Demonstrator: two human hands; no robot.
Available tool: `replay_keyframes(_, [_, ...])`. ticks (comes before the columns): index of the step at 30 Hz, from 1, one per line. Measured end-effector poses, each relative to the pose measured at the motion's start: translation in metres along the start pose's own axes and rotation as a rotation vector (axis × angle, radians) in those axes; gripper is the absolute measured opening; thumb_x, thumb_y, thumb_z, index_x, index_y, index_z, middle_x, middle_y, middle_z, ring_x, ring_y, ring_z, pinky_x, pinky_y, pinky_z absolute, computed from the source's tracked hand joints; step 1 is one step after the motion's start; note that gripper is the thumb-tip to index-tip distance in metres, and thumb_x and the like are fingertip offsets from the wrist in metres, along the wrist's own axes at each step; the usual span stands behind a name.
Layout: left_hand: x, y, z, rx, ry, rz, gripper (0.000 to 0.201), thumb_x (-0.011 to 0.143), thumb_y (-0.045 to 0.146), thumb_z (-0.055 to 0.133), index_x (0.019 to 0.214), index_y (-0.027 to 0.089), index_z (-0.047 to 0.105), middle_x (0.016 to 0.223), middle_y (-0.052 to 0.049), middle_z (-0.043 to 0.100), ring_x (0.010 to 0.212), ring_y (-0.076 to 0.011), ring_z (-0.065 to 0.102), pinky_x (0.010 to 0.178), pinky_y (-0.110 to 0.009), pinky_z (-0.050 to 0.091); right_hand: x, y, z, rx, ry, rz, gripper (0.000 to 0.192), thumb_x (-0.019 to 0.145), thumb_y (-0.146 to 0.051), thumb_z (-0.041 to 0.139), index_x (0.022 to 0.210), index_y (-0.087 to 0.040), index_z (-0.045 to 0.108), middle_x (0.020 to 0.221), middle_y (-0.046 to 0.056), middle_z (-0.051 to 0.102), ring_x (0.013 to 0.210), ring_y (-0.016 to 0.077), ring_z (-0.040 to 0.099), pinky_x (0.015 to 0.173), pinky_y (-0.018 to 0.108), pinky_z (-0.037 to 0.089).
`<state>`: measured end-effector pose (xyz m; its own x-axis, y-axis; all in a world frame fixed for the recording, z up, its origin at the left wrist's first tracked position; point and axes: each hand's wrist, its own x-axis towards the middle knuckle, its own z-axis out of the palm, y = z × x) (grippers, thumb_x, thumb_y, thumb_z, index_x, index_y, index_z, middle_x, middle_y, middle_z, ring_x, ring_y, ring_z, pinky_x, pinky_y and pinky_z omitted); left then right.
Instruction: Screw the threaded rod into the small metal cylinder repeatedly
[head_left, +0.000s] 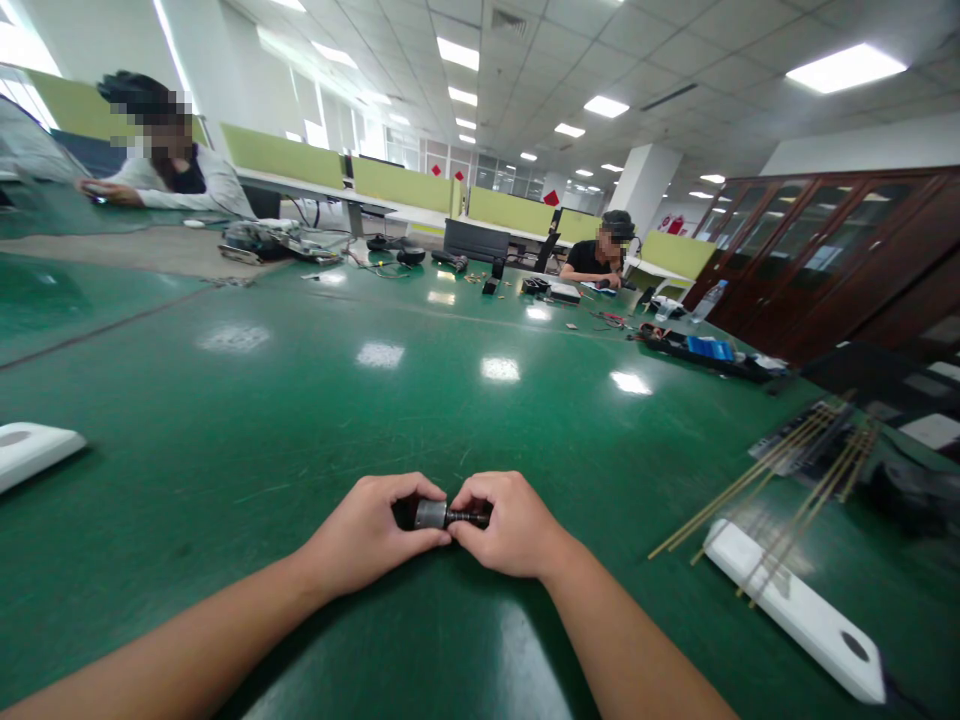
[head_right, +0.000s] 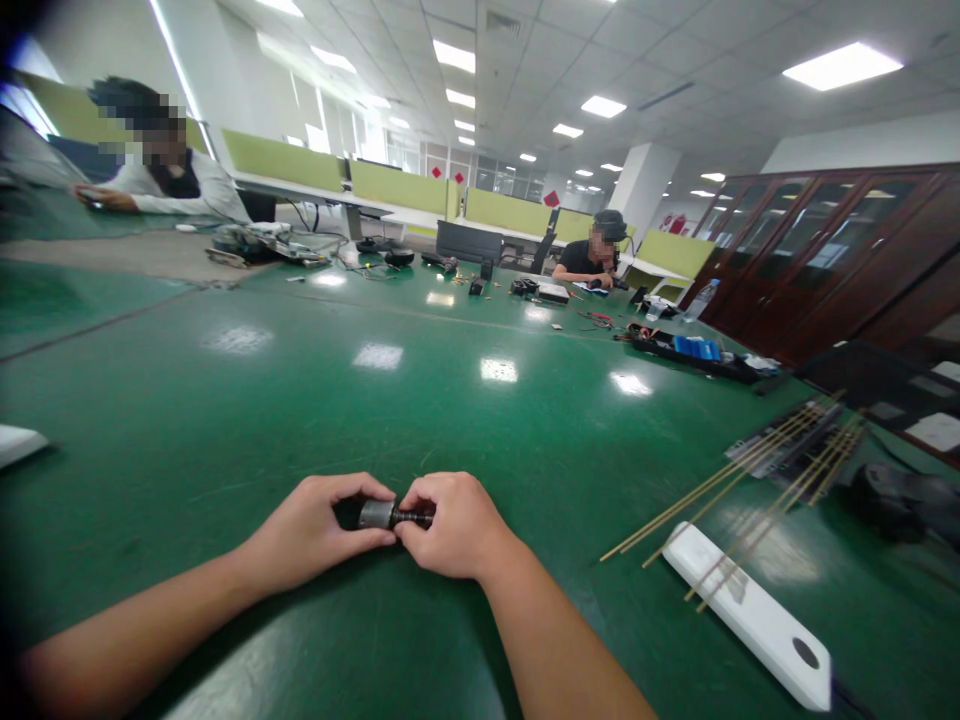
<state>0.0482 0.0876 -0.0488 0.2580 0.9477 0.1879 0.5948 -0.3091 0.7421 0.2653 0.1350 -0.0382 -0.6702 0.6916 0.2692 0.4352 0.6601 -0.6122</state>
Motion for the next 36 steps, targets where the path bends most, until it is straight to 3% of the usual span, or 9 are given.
replay_keyframes(33, [-0.002, -0.002, 0.000, 0.005, 0.030, -0.009, 0.027, 0.079, 0.042, 0.078, 0.100, 0.028, 0.070, 0.091, 0.004, 0.071, 0.084, -0.0156, 0.064, 0.075, -0.026, 0.045, -0.003, 0.002, -0.009, -0.057, -0.019, 0.031, 0.008, 0.076, -0.025, 0.072, 0.081, -0.021, 0.067, 0.076, 0.000, 0.066, 0.069, 0.0143, 0.057, 0.063, 0.025, 0.039])
replay_keyframes(36, [-0.003, -0.003, 0.001, 0.011, 0.032, -0.029, 0.029, 0.078, 0.044, 0.078, 0.100, 0.027, 0.069, 0.084, 0.005, 0.069, 0.076, -0.0141, 0.061, 0.069, -0.025, 0.043, -0.004, 0.002, -0.011, -0.057, -0.021, 0.031, 0.008, 0.076, -0.024, 0.072, 0.081, -0.021, 0.067, 0.075, -0.001, 0.065, 0.068, 0.0140, 0.057, 0.063, 0.025, 0.039])
